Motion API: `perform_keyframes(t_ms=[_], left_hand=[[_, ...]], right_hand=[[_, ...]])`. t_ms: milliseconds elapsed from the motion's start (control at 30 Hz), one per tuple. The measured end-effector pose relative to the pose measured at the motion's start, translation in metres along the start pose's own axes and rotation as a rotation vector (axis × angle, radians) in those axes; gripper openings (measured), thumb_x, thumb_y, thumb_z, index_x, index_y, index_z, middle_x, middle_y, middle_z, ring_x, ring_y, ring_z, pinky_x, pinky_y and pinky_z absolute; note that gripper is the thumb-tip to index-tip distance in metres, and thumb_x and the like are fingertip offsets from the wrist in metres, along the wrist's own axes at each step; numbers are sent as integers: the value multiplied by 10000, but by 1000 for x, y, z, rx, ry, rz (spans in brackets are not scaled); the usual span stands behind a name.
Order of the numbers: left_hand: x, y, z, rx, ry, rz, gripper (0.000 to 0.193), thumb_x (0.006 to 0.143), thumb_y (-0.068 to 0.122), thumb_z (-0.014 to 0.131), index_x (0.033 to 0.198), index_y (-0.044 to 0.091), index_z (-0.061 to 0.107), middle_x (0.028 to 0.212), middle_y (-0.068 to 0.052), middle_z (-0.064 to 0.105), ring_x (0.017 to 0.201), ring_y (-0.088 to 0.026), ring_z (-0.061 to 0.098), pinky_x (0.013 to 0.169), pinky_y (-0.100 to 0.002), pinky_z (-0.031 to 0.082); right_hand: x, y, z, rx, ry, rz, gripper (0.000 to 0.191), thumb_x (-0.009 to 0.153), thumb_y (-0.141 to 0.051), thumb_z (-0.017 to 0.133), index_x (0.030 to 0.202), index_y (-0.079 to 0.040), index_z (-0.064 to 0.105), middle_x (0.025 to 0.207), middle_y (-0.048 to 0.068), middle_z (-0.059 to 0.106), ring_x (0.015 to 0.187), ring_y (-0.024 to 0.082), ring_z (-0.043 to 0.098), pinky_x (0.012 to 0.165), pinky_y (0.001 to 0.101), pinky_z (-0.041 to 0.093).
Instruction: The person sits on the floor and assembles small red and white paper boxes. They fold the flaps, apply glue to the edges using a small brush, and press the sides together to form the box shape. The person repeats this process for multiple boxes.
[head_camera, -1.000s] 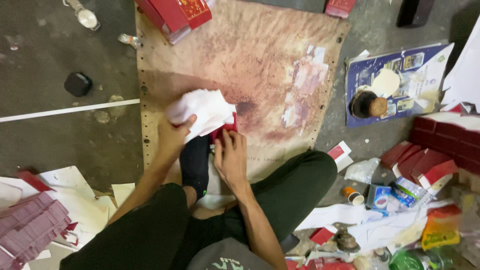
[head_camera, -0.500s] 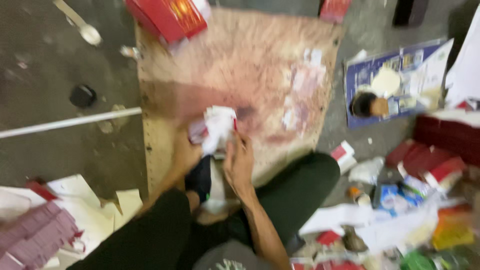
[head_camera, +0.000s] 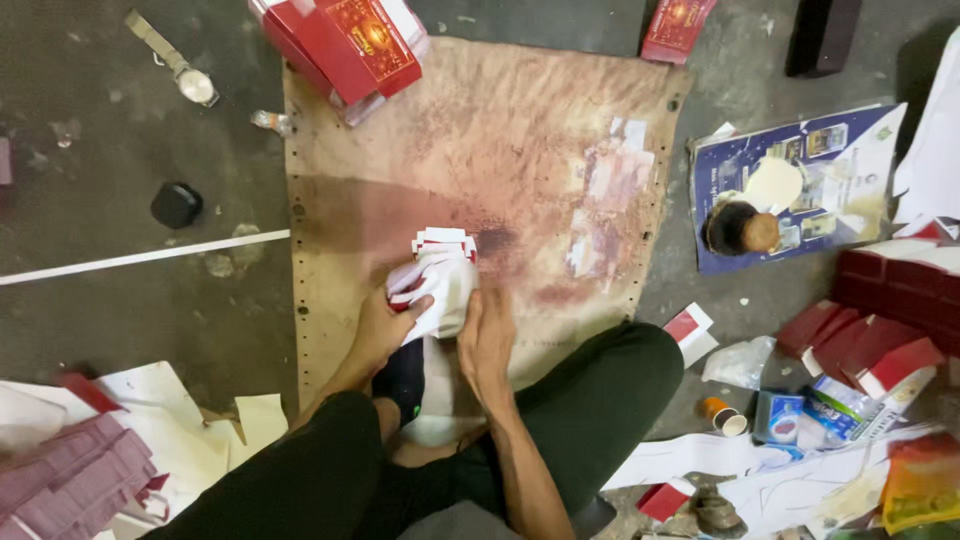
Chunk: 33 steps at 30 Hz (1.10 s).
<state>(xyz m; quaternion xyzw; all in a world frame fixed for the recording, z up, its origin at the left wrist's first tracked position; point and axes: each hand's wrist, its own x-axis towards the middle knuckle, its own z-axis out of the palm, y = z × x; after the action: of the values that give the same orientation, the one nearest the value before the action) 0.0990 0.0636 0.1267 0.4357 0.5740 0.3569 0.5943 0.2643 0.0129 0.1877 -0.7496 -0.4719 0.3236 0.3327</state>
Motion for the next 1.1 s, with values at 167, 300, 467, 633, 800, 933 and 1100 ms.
perform_keyframes(t_ms=[167, 300, 467, 633, 800, 933, 1100], left_hand=[[2, 7, -4, -251, 30, -201, 535, 859, 50, 762, 1350, -54, 577, 1237, -124, 699, 1083, -207, 719, 937, -324, 587], [4, 13, -9, 49, 36, 30, 517, 860, 42, 754, 1339, -51, 584, 1219, -123, 705, 1070, -202, 721, 927, -316, 583], [9, 19, -15, -125, 48, -97, 494, 861, 31, 743, 1325, -46, 592, 1197, -122, 712, 1054, -195, 722, 913, -306, 577], [9, 25, -22, 90, 118, 38, 472, 862, 20, 733, 1311, -42, 601, 1175, -121, 719, 1039, -189, 724, 900, -296, 572], [14, 35, -30, 33, 93, -135, 455, 881, 49, 768, 1310, -29, 639, 1179, -121, 747, 1094, -208, 738, 924, -320, 592], [16, 34, -24, -265, 46, -250, 528, 858, 111, 797, 1328, -35, 603, 1183, -106, 718, 1072, -221, 715, 932, -349, 591], [6, 25, -11, 72, 54, -169, 516, 873, 189, 803, 1305, -30, 626, 1161, -117, 729, 1058, -240, 718, 919, -367, 571]], right_hand=[[-2, 5, 0, -120, -109, -86, 292, 994, -109, 559, 1204, 68, 659, 1207, 241, 642, 1123, 413, 635, 994, 448, 508], [-3, 7, 4, 85, -7, -34, 295, 1019, -74, 518, 1236, 57, 670, 1201, 235, 638, 1064, 386, 669, 931, 429, 541], [-4, 7, 5, -168, -27, -150, 162, 1000, -78, 613, 1111, 18, 681, 1155, 216, 644, 1029, 406, 657, 906, 453, 539], [-7, 6, 2, 15, 13, -93, 263, 937, -24, 668, 1194, 35, 665, 1158, 208, 631, 993, 376, 670, 836, 415, 569], [-6, 7, 4, -248, -47, -369, 470, 799, 29, 631, 1268, 63, 634, 1263, 247, 615, 1130, 426, 620, 972, 451, 527], [-3, 10, 4, -68, -65, -167, 452, 799, 12, 628, 1248, 34, 675, 1254, 248, 639, 1200, 438, 571, 1043, 471, 474], [-5, 7, 2, -133, -41, -58, 348, 976, -130, 617, 1272, 52, 630, 1204, 268, 610, 1118, 418, 603, 972, 448, 502]])
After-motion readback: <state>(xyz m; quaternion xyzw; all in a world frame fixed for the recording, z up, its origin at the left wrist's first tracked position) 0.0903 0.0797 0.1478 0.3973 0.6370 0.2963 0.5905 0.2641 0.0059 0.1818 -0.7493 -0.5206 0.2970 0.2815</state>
